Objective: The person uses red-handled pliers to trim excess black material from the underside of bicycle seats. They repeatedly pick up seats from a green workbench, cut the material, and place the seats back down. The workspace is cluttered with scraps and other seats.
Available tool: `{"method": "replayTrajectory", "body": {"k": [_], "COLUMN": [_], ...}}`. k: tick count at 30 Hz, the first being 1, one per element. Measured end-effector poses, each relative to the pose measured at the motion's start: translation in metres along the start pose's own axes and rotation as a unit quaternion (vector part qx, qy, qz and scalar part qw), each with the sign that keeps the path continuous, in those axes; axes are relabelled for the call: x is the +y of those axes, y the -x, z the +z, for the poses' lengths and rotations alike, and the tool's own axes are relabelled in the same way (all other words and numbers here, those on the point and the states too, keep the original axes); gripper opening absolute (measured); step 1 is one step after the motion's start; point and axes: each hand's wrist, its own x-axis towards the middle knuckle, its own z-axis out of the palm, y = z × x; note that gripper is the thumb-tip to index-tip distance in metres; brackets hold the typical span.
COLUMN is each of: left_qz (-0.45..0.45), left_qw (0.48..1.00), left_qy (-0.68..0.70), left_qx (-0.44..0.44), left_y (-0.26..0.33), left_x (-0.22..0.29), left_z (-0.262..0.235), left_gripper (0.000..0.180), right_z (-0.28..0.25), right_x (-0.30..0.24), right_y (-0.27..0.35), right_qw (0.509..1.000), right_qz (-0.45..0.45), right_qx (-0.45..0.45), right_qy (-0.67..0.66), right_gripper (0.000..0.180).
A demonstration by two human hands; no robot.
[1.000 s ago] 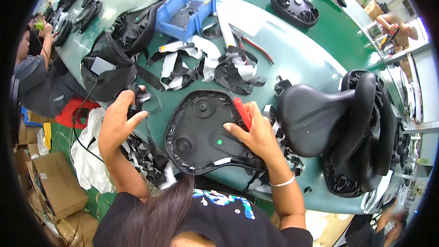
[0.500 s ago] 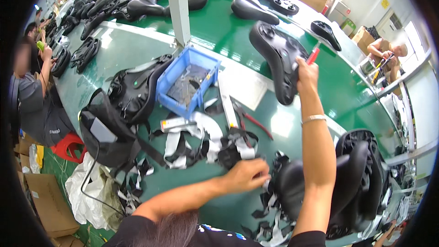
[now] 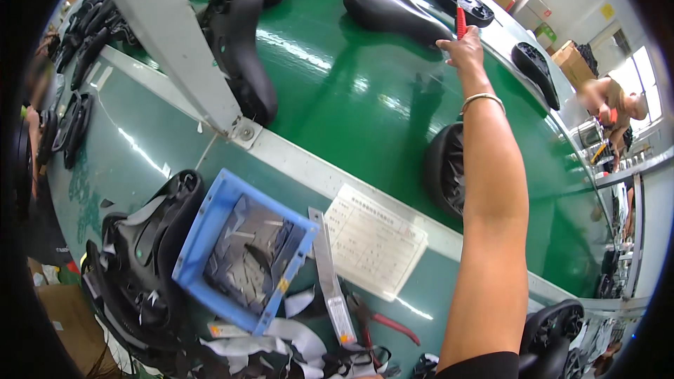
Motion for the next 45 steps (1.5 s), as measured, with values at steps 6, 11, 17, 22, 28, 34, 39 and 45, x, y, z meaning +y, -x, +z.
{"method": "replayTrajectory", "body": {"k": [6, 11, 17, 22, 28, 34, 39, 45], "left_qz": [-0.020, -0.001, 0.080, 0.130, 0.216, 0.099, 0.075, 0.368], "left_qw": [0.999, 0.999, 0.996, 0.981, 0.923, 0.990, 0.997, 0.771], "left_qy": [0.040, 0.051, -0.023, -0.132, -0.319, -0.095, 0.019, -0.519], "left_qx": [0.006, 0.011, 0.044, 0.049, 0.017, -0.020, 0.021, 0.004], "left_y": [-0.002, 0.001, -0.005, -0.001, -0.001, -0.003, 0.009, 0.090], "left_x": [0.011, 0.000, -0.032, -0.021, -0.009, -0.025, -0.034, 0.000], "left_z": [-0.011, -0.008, -0.009, -0.003, 0.008, 0.071, 0.074, 0.030], "left_gripper": [0.022, 0.023, 0.020, 0.023, 0.030, 0.051, 0.043, 0.035], "right_z": [0.029, -0.025, -0.191, -0.306, -0.377, -0.364, -0.336, -0.337], "right_x": [0.003, -0.045, -0.037, -0.028, -0.027, -0.011, 0.006, 0.054], "right_y": [-0.006, 0.047, 0.161, 0.262, 0.443, 0.596, 0.642, 0.663], "right_qw": [0.977, 0.962, 0.871, 0.920, 0.973, 0.975, 0.927, 0.835], "right_qz": [-0.062, -0.115, -0.133, -0.136, -0.089, -0.111, 0.026, 0.111], "right_qx": [-0.034, -0.041, -0.181, -0.199, -0.208, -0.182, -0.150, -0.020], "right_qy": [0.201, 0.245, 0.437, 0.310, 0.048, -0.055, -0.342, -0.539], "right_gripper": [0.081, 0.068, 0.060, 0.057, 0.035, 0.022, 0.018, 0.030]}}
